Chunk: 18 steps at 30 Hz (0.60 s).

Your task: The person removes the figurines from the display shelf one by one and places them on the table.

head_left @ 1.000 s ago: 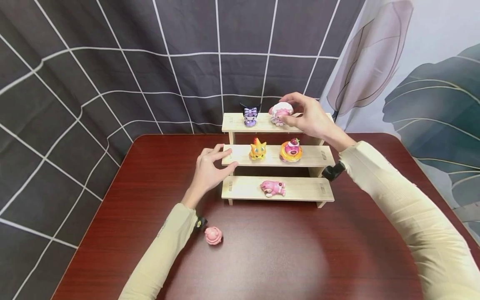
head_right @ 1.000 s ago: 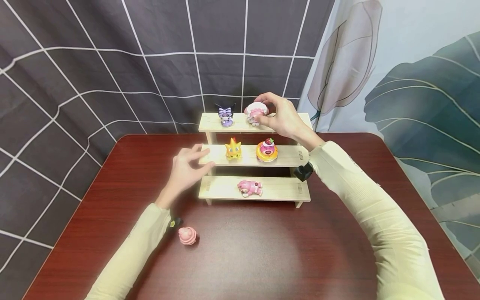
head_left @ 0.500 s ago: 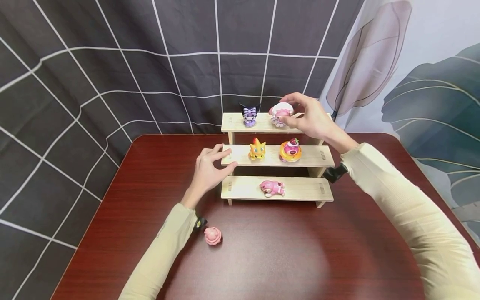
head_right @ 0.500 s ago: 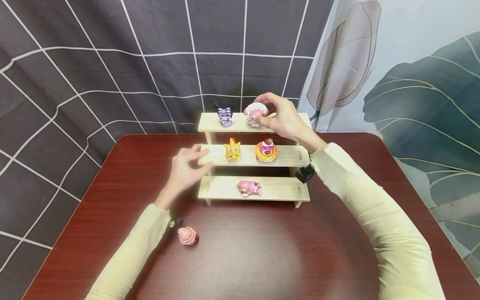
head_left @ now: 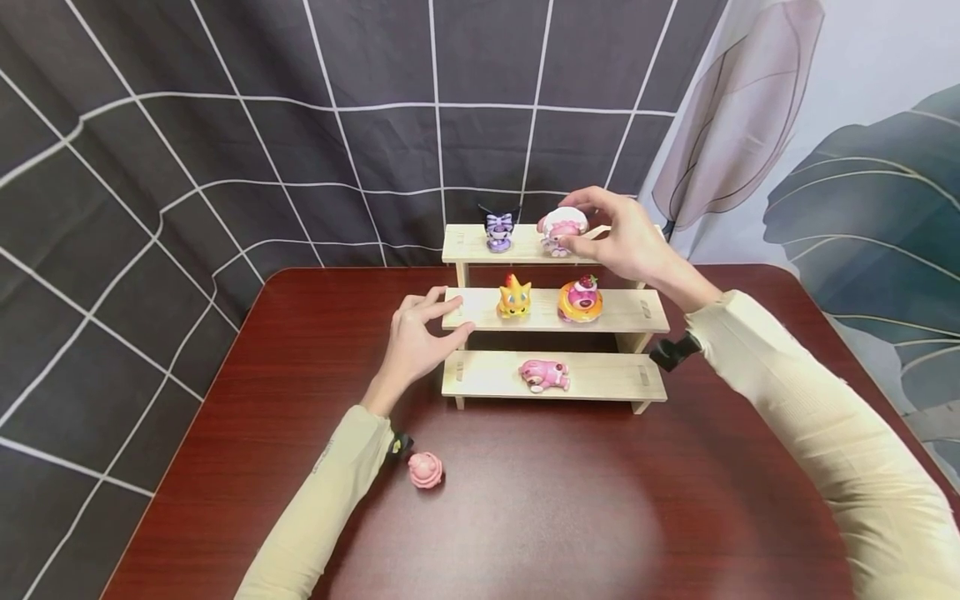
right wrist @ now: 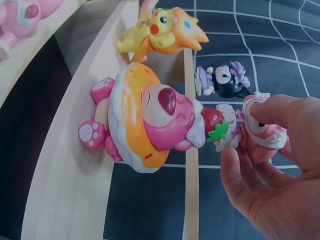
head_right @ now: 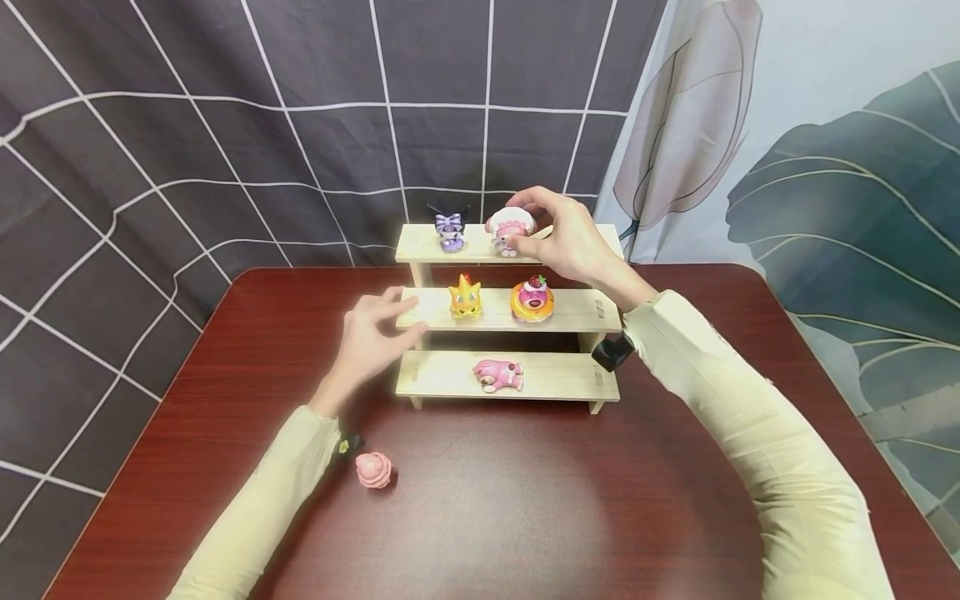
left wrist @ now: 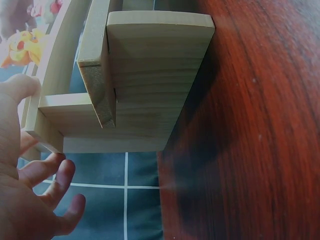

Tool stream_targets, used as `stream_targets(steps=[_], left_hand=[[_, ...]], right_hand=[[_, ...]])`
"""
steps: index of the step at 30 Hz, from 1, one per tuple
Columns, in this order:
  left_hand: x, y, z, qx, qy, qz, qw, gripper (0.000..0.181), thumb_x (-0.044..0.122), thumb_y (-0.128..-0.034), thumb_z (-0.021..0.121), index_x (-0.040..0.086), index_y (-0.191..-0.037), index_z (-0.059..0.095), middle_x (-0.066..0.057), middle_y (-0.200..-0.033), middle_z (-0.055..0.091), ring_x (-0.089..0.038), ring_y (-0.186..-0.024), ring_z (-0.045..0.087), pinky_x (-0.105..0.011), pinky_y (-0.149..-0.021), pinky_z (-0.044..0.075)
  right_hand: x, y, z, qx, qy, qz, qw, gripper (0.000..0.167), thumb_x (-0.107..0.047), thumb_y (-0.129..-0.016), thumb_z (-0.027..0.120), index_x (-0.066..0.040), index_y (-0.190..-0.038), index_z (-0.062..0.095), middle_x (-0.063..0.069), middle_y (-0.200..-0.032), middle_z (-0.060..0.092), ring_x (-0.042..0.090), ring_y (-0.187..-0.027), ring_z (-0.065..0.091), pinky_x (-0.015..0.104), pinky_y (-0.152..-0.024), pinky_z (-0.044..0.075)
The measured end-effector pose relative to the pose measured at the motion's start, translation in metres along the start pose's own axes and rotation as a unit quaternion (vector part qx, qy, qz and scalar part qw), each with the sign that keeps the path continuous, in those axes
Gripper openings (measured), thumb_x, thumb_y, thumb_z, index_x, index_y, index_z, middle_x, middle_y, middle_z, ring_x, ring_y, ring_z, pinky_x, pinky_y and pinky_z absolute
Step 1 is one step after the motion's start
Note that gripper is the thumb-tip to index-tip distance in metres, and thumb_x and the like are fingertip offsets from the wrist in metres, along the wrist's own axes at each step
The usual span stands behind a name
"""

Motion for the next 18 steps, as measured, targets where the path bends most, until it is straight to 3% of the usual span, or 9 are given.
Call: stream_targets(steps=[6, 18], left_hand=[[0.001, -0.001, 0.0, 0.003, 0.0, 0.007, 1.0, 0.045, 0.03, -0.0764, 0.086, 0.011, -0.116, 0.077, -0.02, -0.131, 0.062, -0.031, -0.104, 0.056, -0.051, -0.084, 0.041], [-0.001, 0.0, 0.001, 0.002, 0.004, 0.009, 0.9999, 0.044, 0.029, -0.0768, 0.086, 0.01, -0.115, 0.077, -0.023, -0.13, 0.062, -0.032, -0.104, 0.056, -0.051, -0.084, 0.041]], right_hand=[[-0.003, 0.003, -0.002, 0.011, -0.011, -0.017, 0.9997, 0.04, -0.002, -0.086, 0.074, -0.002, -0.125, 0.062, 0.015, -0.113, 0.064, 0.033, -0.091, 0.064, 0.015, -0.071, 0.048], [-0.014, 0.013, -0.003, 0.018, -0.021, -0.045, 0.9986, 0.04, -0.003, -0.084, 0.076, -0.002, -0.123, 0.064, 0.014, -0.105, 0.067, 0.02, -0.084, 0.064, 0.017, -0.07, 0.049]])
Point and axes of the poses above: each hand's wrist, its own y-axis away from the middle knuckle, its own z-axis out of the palm, x = y × z, the point moved 7 cm from there along -y, towards the middle knuckle
